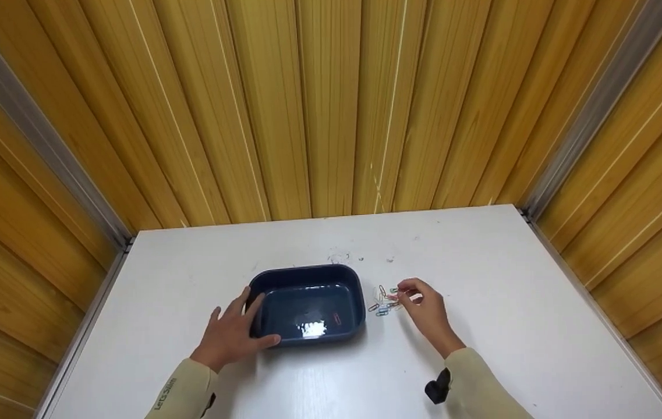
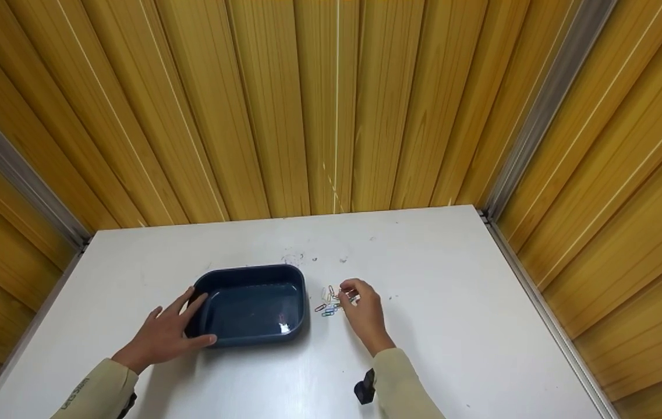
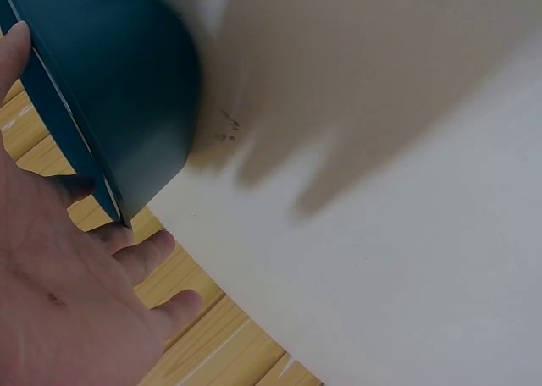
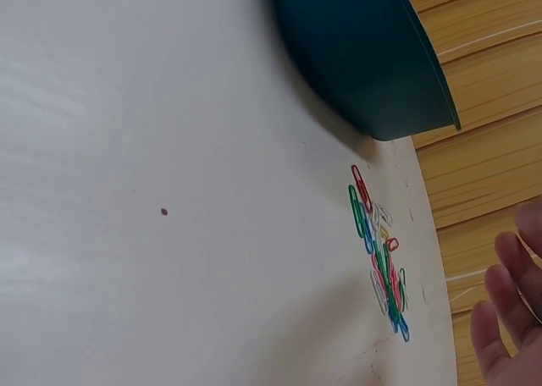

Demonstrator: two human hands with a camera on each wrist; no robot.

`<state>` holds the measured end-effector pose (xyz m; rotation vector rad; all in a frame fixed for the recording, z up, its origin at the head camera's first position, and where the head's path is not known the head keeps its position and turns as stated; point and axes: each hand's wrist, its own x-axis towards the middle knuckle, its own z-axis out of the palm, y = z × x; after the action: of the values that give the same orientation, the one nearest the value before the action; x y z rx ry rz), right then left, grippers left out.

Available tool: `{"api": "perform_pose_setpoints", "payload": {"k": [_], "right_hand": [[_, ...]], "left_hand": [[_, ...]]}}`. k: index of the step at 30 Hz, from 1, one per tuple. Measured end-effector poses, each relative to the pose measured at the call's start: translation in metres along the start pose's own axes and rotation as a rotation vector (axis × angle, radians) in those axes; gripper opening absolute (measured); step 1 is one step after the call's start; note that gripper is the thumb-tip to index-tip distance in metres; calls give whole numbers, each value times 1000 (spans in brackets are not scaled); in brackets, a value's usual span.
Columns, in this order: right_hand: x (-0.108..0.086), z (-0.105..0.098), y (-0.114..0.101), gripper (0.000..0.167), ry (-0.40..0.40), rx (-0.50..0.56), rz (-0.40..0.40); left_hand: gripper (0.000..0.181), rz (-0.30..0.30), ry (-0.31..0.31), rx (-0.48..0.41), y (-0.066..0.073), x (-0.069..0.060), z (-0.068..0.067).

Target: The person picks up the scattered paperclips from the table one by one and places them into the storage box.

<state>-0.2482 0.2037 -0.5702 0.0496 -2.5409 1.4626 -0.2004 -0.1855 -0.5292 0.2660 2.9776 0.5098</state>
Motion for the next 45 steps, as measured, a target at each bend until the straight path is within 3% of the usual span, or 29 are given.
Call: {"api": "perform_pose_setpoints", "payload": {"k": [16,32,45], "right_hand": [[3,0,15,16,11,-28,18],[5,-1,30,18,-19,-59,85],[10,1,40,21,-11,-63,67]], "left_hand": [[93,18,31,61,-2,0,2],[92,27,32,63,-4,1,3],[92,22,25,49,-1,-2,1]]}}
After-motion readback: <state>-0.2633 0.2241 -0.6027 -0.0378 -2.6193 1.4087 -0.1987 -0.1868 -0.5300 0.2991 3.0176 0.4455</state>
